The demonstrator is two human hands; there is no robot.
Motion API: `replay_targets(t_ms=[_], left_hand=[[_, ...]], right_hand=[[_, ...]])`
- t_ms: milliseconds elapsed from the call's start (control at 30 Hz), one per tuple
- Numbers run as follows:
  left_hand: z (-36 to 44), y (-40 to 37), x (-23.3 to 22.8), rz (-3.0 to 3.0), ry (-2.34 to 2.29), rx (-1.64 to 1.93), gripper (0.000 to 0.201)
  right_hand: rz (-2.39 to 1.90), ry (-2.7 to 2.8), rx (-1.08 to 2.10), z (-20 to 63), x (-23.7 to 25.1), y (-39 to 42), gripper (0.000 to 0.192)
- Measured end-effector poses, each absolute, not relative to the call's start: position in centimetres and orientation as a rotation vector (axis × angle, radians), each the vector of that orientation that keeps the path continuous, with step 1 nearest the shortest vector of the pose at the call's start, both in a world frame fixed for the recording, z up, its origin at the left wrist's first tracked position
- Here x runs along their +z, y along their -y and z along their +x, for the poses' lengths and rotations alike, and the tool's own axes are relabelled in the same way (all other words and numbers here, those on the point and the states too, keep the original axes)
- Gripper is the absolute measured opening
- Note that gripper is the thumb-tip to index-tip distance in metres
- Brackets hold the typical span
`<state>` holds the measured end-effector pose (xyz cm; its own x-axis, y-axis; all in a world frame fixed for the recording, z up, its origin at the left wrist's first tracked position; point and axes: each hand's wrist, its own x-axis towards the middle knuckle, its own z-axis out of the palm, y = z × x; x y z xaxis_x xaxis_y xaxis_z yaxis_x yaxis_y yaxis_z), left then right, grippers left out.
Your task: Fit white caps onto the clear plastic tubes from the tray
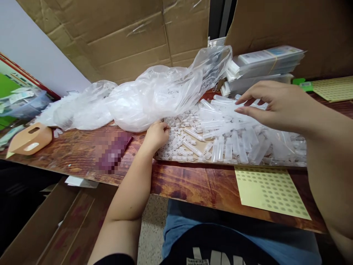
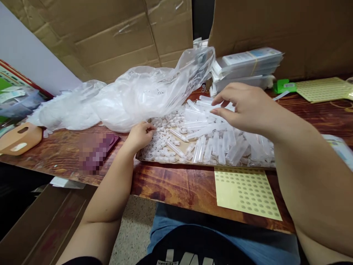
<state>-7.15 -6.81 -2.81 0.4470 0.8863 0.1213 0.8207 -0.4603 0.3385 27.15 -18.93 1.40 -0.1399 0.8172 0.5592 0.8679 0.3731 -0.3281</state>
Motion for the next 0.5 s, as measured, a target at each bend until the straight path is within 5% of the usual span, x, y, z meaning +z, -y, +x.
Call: replay_targets(t_ms=[267,500], left_hand=[[-5.8,7.0,-1.3,2.178,-1.287,0.878,0.026],[-2.3,2.1,2.7,2.576,-1.408,0.569,0.044]], right_hand=[[-1.192,2.412,0.105,17.9,1.0,15.5,0.019],[-1.262,2.809,0.263,10.3,0.5,11.6,0.026]])
